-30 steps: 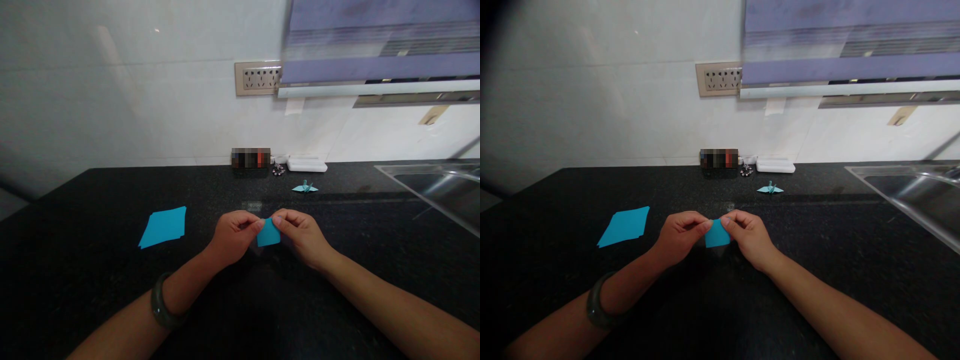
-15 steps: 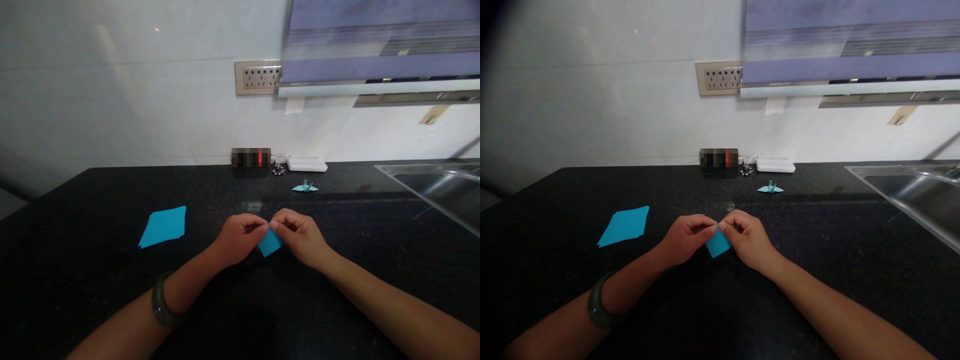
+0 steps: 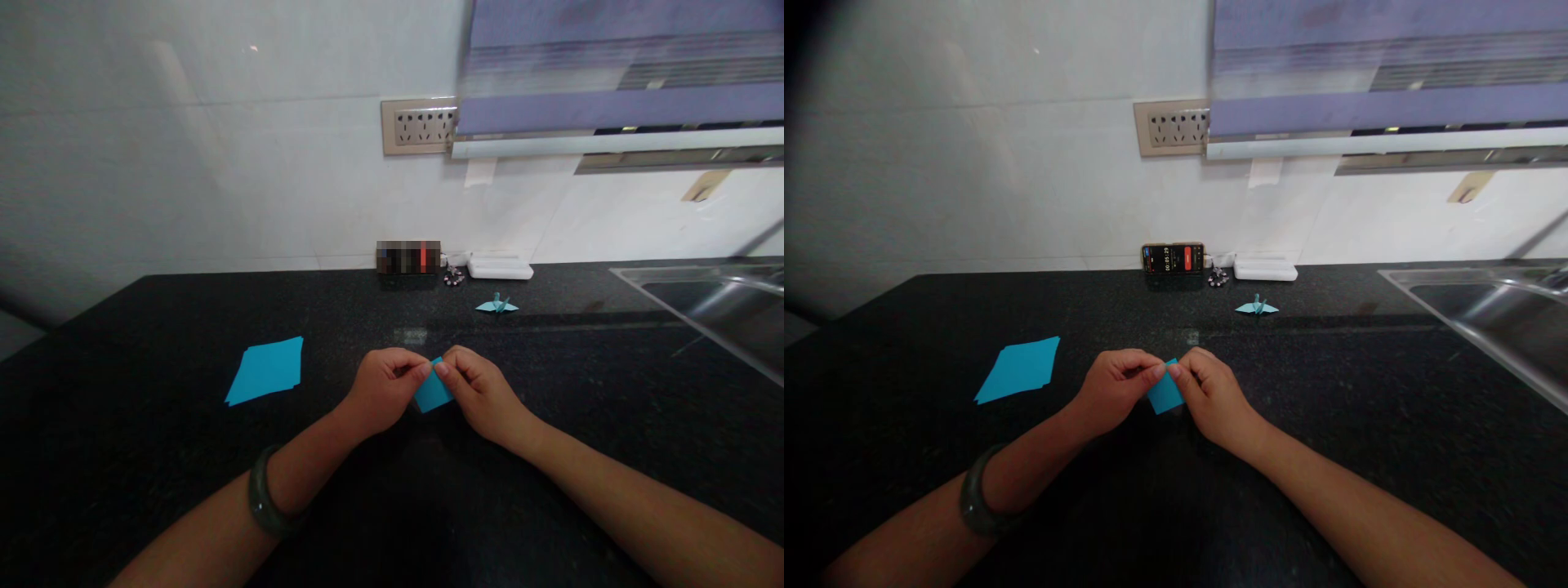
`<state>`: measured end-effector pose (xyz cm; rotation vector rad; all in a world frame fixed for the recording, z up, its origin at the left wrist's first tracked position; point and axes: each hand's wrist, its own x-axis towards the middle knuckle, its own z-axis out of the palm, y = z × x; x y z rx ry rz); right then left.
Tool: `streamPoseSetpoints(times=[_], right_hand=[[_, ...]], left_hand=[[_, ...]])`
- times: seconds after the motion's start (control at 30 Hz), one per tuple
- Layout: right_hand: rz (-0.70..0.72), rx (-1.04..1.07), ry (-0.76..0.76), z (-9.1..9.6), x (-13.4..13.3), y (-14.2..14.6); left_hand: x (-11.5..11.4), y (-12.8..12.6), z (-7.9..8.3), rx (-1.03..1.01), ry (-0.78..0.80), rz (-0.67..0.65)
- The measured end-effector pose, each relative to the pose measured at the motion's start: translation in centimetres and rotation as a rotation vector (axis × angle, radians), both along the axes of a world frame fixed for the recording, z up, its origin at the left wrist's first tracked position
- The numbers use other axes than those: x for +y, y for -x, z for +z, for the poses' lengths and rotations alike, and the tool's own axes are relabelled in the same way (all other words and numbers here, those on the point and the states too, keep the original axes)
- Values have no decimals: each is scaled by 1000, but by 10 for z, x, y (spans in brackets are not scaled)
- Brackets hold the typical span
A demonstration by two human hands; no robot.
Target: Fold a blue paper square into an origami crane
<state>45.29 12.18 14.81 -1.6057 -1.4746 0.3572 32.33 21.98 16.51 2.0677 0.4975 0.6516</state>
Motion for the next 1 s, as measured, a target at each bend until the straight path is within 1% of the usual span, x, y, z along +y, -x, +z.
streamPoseSetpoints(times=[0.1, 0.33, 0.47, 0.57, 0.63, 0.67, 0.73, 0.8, 0.83, 0.93, 1.0], right_hand=[[29, 16, -11, 1, -1, 1], [13, -2, -20, -1, 0, 0], [-5, -7, -17, -5, 0, -3], [-60, 42, -2, -7, 0, -5], [-92, 124, 2, -7, 1, -5], [-85, 177, 1, -6, 1, -4], [-16, 273, 16, -4, 2, -1], [60, 309, 59, -3, 2, 2], [75, 308, 82, -3, 2, 3], [68, 321, 121, -6, 2, 4], [65, 330, 140, -9, 1, 2]], left_hand=[[3, 0, -1, -2, 31, 28], [5, 1, 0, 2, 28, 69], [7, 1, 3, -37, 90, 160], [8, 0, 4, -80, 141, 199], [7, -1, 4, -95, 163, 193], [6, -2, 4, -88, 173, 175], [3, -3, 3, -55, 180, 115], [-1, -3, 2, -23, 160, 67], [-2, -3, 2, -16, 146, 57], [-1, -2, 1, -28, 126, 82], [3, -2, 1, -45, 121, 141]])
